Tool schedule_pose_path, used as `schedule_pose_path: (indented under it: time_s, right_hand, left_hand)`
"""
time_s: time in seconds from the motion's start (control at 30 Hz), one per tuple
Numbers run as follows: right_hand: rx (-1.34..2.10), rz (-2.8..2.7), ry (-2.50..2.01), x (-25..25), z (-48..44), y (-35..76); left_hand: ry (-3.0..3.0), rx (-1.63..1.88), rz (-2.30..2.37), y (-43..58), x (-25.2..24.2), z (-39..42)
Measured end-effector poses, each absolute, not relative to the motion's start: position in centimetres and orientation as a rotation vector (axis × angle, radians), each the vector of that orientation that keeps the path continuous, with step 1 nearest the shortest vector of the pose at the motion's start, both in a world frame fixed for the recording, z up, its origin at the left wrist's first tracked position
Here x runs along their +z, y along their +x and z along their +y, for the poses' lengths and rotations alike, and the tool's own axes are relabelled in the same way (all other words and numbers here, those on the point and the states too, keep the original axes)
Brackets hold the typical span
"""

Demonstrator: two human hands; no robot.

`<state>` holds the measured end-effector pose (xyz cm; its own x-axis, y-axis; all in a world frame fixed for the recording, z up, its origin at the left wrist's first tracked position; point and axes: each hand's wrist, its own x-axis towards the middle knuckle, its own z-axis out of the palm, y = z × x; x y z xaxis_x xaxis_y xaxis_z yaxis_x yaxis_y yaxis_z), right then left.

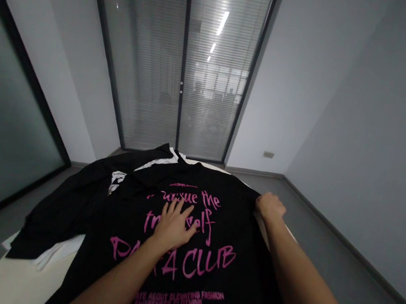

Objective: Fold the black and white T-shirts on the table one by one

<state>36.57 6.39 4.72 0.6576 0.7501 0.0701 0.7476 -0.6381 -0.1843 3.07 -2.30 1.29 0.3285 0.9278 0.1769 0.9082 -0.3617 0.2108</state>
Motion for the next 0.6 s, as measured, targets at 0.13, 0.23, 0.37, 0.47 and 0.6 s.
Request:
schedule_pose_path:
  time_s: [0.13,0.23,0.37,0.47,0.6]
  right_hand:
    - [0.146,-1.211,-2.699,4.7,5.1,37.5]
    - [0.157,-1.229,-2.670,4.5,4.5,37.1]
    - [0.127,-1.249,-2.606,4.4,4.0,36.5]
    - [0.054,-1.261,-2.535,4.8,3.8,36.6]
    - [0.028,-1.166,-2.413,5.9,4.1,36.6]
  left_hand:
    - [2.499,0.419,1.743,3.1,1.3,-2.5]
    - [2.511,0.420,1.741,3.1,1.2,-2.5]
    - [2.517,0.425,1.729,3.0,1.2,-2.5]
    - [2.504,0.406,1.732,3.0,1.4,-2.6]
    - [2.503,0.407,1.728,2.9,1.4,-2.6]
